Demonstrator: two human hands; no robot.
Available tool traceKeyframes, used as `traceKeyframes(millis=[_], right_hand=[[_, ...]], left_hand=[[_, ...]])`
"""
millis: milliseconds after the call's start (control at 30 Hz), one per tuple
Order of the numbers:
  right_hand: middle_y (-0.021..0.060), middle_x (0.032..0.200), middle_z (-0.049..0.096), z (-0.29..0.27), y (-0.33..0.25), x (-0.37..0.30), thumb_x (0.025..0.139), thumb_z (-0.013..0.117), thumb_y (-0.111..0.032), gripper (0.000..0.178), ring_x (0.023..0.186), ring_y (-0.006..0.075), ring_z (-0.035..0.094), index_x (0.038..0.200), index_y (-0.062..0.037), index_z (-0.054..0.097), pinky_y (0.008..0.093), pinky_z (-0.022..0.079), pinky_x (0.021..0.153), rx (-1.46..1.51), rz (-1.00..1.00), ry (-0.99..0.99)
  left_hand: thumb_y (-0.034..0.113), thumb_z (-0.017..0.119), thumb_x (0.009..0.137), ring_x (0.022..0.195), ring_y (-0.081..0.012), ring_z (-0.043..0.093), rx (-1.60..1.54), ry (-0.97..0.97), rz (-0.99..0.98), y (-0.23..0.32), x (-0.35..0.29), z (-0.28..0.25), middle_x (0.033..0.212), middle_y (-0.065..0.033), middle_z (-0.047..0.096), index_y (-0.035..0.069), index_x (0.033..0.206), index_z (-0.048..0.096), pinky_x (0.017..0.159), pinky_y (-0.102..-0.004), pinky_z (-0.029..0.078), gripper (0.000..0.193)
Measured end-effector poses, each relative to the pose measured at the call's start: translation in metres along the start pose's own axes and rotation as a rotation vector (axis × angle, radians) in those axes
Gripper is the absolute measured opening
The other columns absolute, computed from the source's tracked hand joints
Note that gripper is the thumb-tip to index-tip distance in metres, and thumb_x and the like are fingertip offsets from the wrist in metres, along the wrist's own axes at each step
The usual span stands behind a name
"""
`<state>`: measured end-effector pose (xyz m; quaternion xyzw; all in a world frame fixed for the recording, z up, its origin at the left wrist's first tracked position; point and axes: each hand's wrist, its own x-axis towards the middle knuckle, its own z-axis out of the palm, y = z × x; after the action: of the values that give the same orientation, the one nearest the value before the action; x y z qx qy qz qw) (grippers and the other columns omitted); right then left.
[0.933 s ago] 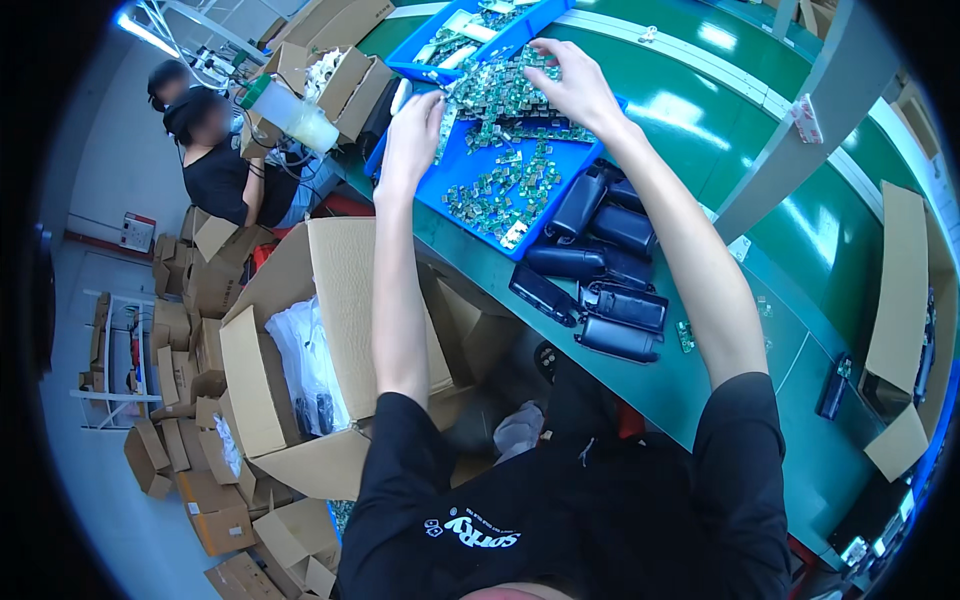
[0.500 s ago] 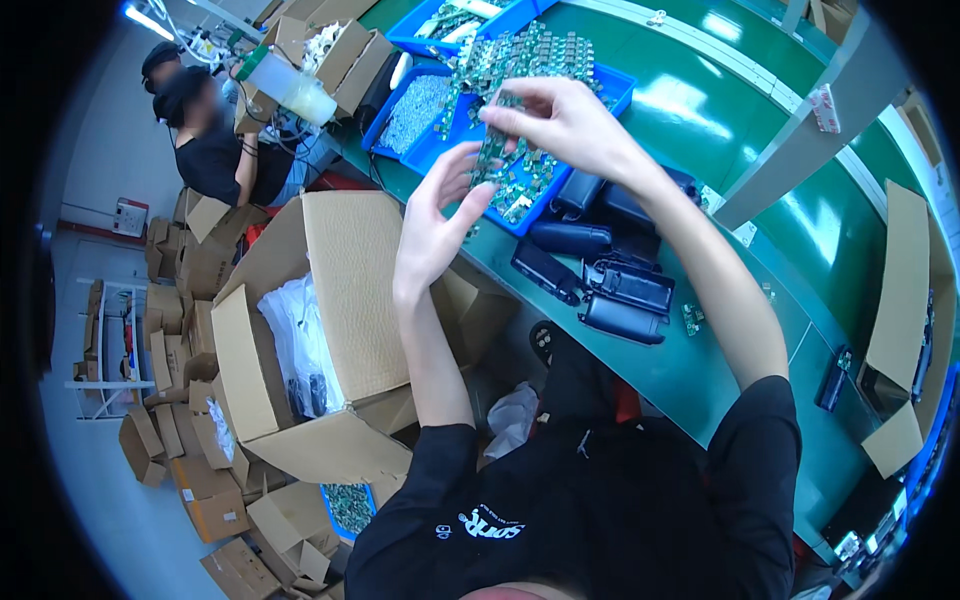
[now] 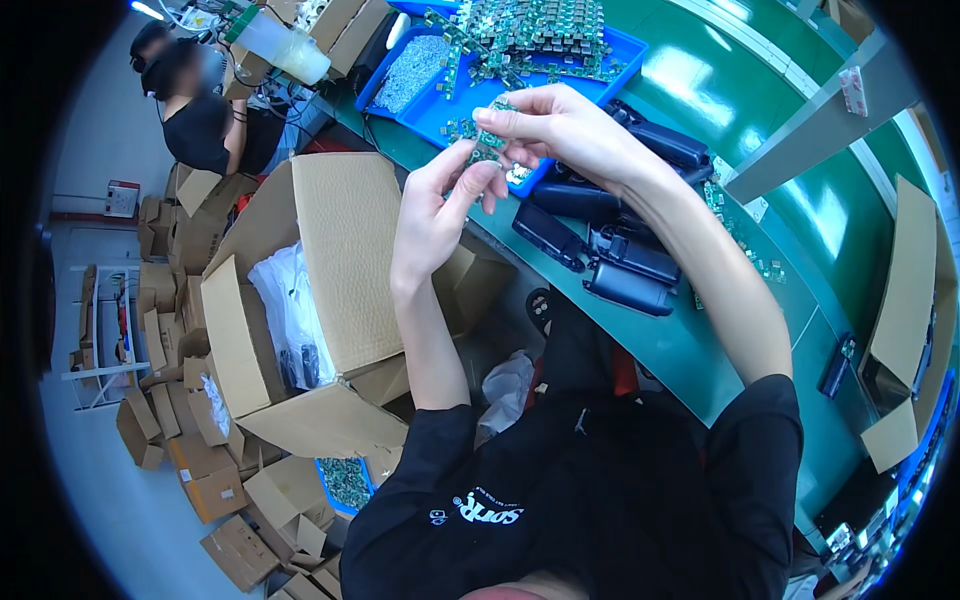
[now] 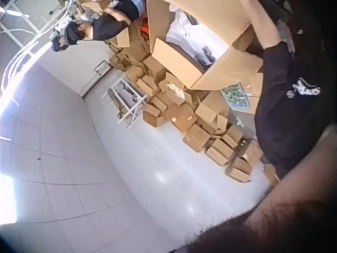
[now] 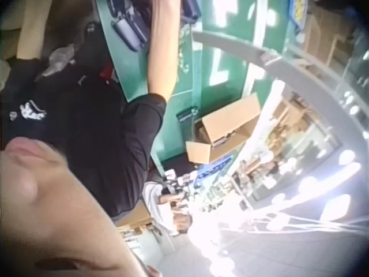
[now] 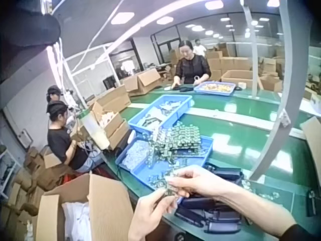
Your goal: The worker is assembling printed circuit boards into their respective black plastic cases and then arranging them.
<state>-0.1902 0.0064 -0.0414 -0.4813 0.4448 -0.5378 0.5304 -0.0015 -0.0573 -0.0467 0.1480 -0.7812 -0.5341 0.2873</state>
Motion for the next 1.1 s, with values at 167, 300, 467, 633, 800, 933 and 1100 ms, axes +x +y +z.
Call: traceKeyframes(millis=[167,300,467,633,800,933,1100], right_hand=[[-0.0013,0.078,0.061,-0.006,0.004,0.011,0.098,0.061,-0.028,0.023,0.067,0.0039,0.055,0.098,-0.0065,0.067,0.0205,0.045,0.062,0.063,0.101,0.08],[0.0031,0.084,0.065,-0.032,0.033,0.042,0.096,0.062,-0.027,0.023,0.074,0.0096,0.061,0.102,-0.0051,0.068,0.0257,0.05,0.069,-0.474,-0.135,0.314],[0.0102,0.09,0.07,-0.035,0.05,0.059,0.092,0.065,-0.03,0.03,0.08,0.0179,0.067,0.103,-0.0023,0.069,0.0331,0.053,0.077,-0.838,-0.275,0.448],[0.0068,0.09,0.068,0.002,0.023,0.036,0.094,0.065,-0.026,0.025,0.082,0.0129,0.063,0.104,-0.0039,0.068,0.0296,0.052,0.078,-0.544,-0.265,0.176],[0.0036,0.087,0.067,-0.003,0.019,0.034,0.095,0.064,-0.028,0.027,0.08,0.0106,0.063,0.106,-0.003,0.067,0.0274,0.051,0.076,-0.711,-0.406,0.11],[0.0006,0.085,0.065,-0.005,0.013,0.031,0.096,0.064,-0.027,0.028,0.08,0.0078,0.062,0.107,-0.0019,0.066,0.0244,0.05,0.075,-0.458,-0.186,0.164],[0.0009,0.091,0.066,-0.014,0.018,0.035,0.096,0.063,-0.026,0.028,0.083,0.0064,0.062,0.109,-0.0014,0.065,0.0229,0.05,0.076,-0.124,0.004,0.06]], left_hand=[[0.015,0.051,0.102,0.063,-0.0087,0.057,-0.181,-0.021,0.044,-0.001,-0.005,-0.002,0.075,-0.0043,0.061,0.001,0.106,0.061,0.06,-0.0244,0.046,0.018],[0.015,0.046,0.104,0.07,-0.0085,0.057,-0.223,0.014,-0.089,-0.012,0.005,0.0,0.08,-0.0036,0.06,0.003,0.117,0.055,0.064,-0.0237,0.047,0.02],[0.014,0.043,0.105,0.082,-0.009,0.059,-0.191,-0.047,-0.138,-0.045,0.013,-0.006,0.093,-0.0054,0.061,0.002,0.125,0.046,0.07,-0.0233,0.049,0.024],[0.014,0.044,0.104,0.09,-0.0123,0.063,-0.286,-0.098,-0.105,-0.052,0.012,-0.007,0.103,-0.0095,0.065,-0.003,0.124,0.046,0.074,-0.0246,0.05,0.026],[0.014,0.046,0.103,0.091,-0.0147,0.065,-0.325,0.021,-0.112,-0.041,0.013,0.002,0.105,-0.0124,0.066,-0.005,0.12,0.05,0.077,-0.0261,0.051,0.025],[0.014,0.048,0.103,0.086,-0.0143,0.065,-0.158,0.041,-0.118,-0.042,0.008,-0.004,0.1,-0.0114,0.066,-0.005,0.117,0.054,0.078,-0.0264,0.052,0.025],[0.016,0.048,0.104,0.08,-0.0126,0.065,-0.165,-0.01,-0.05,-0.039,0.003,-0.004,0.096,-0.0094,0.065,-0.004,0.115,0.056,0.077,-0.0255,0.051,0.025]])
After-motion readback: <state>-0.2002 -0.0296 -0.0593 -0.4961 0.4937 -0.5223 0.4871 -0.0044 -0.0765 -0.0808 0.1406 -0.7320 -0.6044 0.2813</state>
